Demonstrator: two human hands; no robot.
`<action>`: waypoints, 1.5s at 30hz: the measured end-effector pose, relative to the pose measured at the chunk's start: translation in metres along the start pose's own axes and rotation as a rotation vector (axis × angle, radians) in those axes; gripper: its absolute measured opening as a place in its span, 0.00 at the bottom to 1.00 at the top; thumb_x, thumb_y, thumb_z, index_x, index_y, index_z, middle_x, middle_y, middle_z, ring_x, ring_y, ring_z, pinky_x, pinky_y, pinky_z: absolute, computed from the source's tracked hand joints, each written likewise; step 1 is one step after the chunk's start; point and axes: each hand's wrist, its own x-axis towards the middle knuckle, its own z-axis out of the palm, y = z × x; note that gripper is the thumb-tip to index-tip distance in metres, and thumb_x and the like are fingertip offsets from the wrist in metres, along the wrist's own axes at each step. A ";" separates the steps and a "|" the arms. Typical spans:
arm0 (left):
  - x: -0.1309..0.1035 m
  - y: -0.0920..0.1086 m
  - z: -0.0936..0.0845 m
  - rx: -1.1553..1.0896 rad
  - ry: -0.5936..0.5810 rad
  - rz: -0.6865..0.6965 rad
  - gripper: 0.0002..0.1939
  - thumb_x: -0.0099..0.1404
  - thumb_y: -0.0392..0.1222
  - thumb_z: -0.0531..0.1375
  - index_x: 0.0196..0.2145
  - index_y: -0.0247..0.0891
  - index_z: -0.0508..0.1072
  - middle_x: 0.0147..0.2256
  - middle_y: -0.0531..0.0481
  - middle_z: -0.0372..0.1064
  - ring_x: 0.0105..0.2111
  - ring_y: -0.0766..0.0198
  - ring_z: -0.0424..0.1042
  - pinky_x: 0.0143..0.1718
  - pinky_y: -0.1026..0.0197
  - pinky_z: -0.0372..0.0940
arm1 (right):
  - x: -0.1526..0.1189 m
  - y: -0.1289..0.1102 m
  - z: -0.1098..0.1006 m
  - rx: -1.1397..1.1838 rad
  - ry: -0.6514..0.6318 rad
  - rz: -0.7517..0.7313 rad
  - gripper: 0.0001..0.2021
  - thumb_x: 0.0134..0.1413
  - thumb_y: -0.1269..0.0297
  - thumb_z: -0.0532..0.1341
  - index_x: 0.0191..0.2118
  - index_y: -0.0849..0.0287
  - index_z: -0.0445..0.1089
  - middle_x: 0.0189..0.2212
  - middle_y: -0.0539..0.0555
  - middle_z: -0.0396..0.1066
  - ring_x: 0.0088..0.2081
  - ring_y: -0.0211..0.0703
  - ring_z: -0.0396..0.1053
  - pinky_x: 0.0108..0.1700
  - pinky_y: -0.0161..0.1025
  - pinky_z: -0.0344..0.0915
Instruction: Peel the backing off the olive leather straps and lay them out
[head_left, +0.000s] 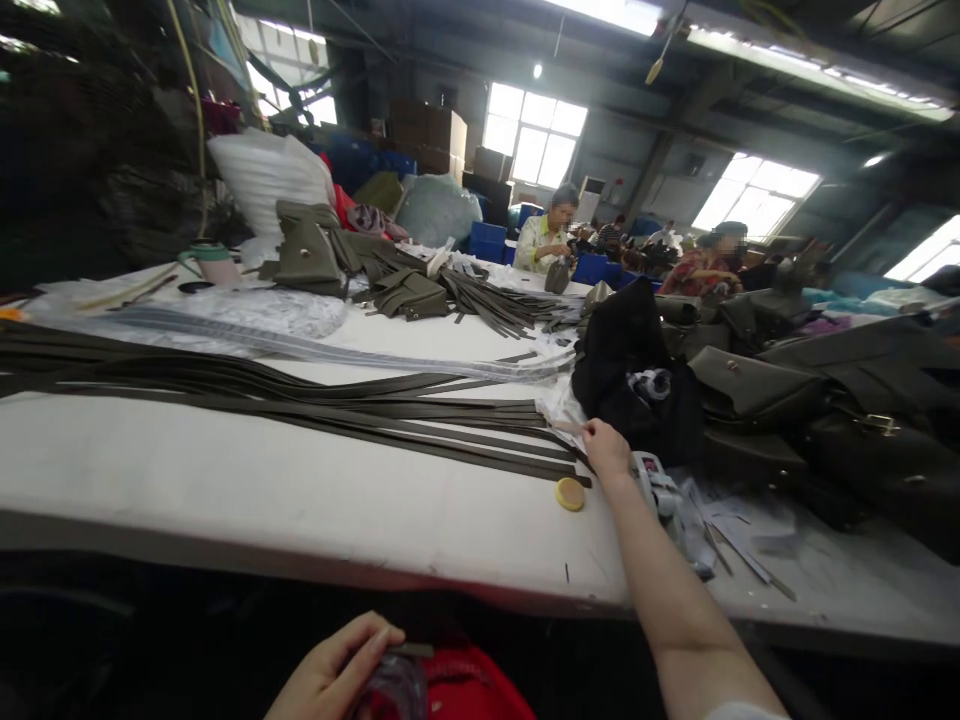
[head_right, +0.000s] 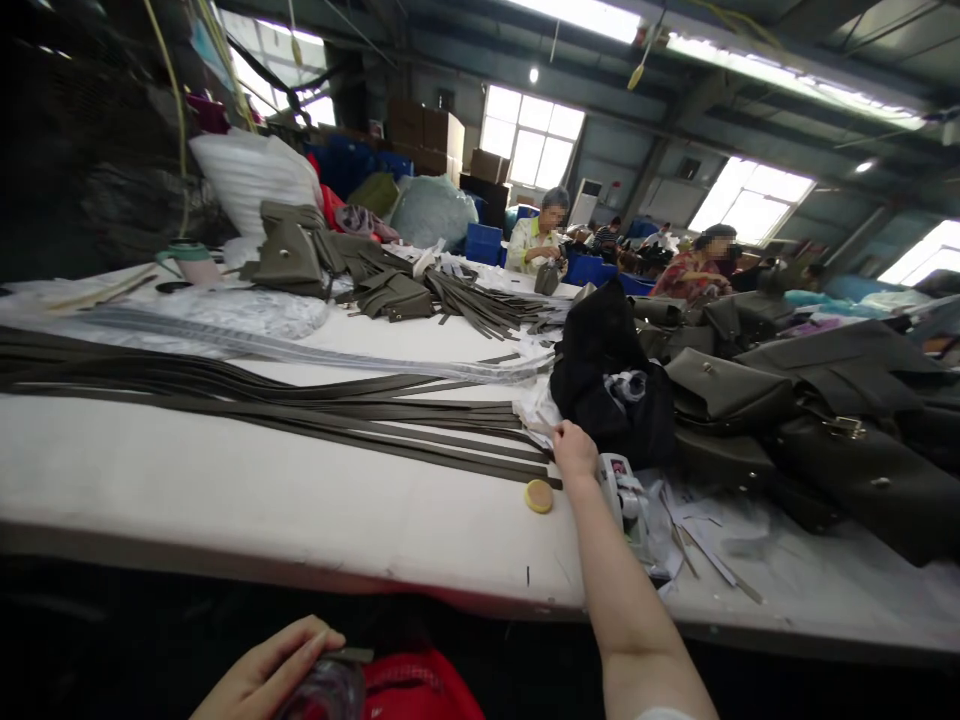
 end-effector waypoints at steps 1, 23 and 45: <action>-0.002 0.003 0.002 -0.023 -0.004 -0.015 0.23 0.58 0.65 0.60 0.32 0.40 0.77 0.27 0.52 0.72 0.20 0.65 0.68 0.20 0.67 0.63 | -0.007 -0.006 -0.004 0.040 0.007 -0.031 0.10 0.63 0.66 0.55 0.43 0.63 0.71 0.39 0.63 0.74 0.41 0.48 0.73 0.45 0.41 0.66; -0.014 -0.007 0.010 -0.140 0.083 -0.107 0.28 0.63 0.62 0.56 0.40 0.32 0.78 0.29 0.46 0.76 0.20 0.65 0.70 0.24 0.64 0.62 | -0.280 -0.088 0.054 1.072 -0.493 -0.747 0.03 0.59 0.71 0.59 0.35 0.56 0.68 0.34 0.56 0.75 0.34 0.43 0.75 0.36 0.40 0.73; -0.017 -0.010 0.004 -0.202 0.092 -0.178 0.26 0.63 0.60 0.57 0.42 0.32 0.76 0.30 0.45 0.77 0.14 0.70 0.66 0.15 0.68 0.57 | -0.281 -0.089 0.051 0.748 -0.187 -1.116 0.08 0.50 0.75 0.63 0.34 0.55 0.66 0.28 0.53 0.74 0.29 0.43 0.72 0.33 0.41 0.67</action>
